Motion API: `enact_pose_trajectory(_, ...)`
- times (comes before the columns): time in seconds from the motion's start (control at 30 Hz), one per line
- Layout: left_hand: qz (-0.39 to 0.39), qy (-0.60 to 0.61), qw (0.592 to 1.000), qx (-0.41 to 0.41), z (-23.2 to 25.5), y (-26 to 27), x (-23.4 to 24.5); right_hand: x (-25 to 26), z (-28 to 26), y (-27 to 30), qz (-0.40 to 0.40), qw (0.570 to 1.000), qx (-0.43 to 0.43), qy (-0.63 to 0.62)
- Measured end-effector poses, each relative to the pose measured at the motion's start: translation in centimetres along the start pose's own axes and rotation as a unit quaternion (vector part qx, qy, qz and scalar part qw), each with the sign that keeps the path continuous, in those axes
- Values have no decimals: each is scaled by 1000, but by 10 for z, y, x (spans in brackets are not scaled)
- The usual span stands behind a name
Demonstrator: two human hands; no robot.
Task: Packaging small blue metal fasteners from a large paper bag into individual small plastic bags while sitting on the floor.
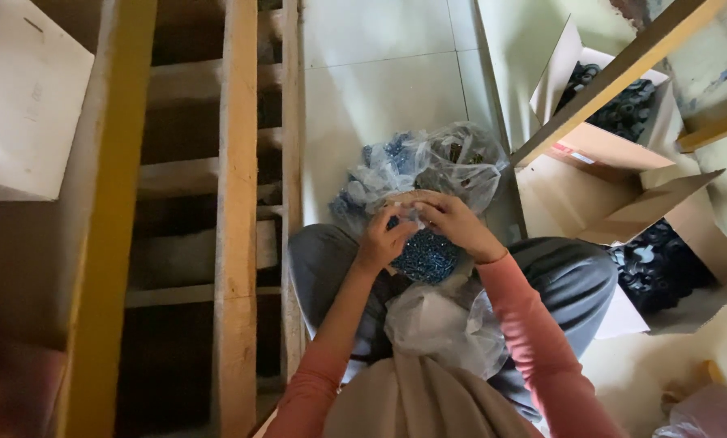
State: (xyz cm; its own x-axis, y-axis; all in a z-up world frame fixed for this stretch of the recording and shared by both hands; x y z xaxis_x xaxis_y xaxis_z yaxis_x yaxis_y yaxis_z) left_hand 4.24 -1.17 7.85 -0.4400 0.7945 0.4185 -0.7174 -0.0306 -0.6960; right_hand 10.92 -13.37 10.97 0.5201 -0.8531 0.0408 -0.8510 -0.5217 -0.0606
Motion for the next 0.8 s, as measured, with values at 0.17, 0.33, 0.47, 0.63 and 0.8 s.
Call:
enact_pose_trajectory(0.17, -2, -14, 1000, -14, 12, -8, 7, -17, -54, 2, -65, 997, 41, 30)
enact_pose_trajectory(0.33, -8, -21, 1000, 3, -5, 5, -3, 8, 34, 2, -30, 999, -1, -14)
enact_pose_trajectory(0.47, 8, -45, 999, 18, -29, 22, -18, 32, 100, 13, 107, 967, -118, -199)
enact_pose_trajectory(0.63, -10, -11, 999, 32, -31, 22, -16, 43, 134, 32, 175, 935, -127, -281)
enact_pose_trajectory(0.8, -11, 22, 999, 23, -35, 23, -20, 47, 124, 33, 164, 951, -128, -228)
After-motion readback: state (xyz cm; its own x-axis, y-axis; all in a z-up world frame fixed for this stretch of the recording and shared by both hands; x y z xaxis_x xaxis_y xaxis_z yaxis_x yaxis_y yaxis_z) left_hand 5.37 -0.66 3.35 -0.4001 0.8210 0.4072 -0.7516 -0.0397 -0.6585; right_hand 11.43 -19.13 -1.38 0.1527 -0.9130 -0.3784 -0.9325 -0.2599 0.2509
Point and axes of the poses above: each hand's wrist, its own y-axis away from the middle knuckle, its own x-axis out of the back of the hand, z = x × y, the point moved 8 cm from there along -y, towards the middle knuckle, and after that the axes turned 14 degrees about x, right-handed, at the moved point
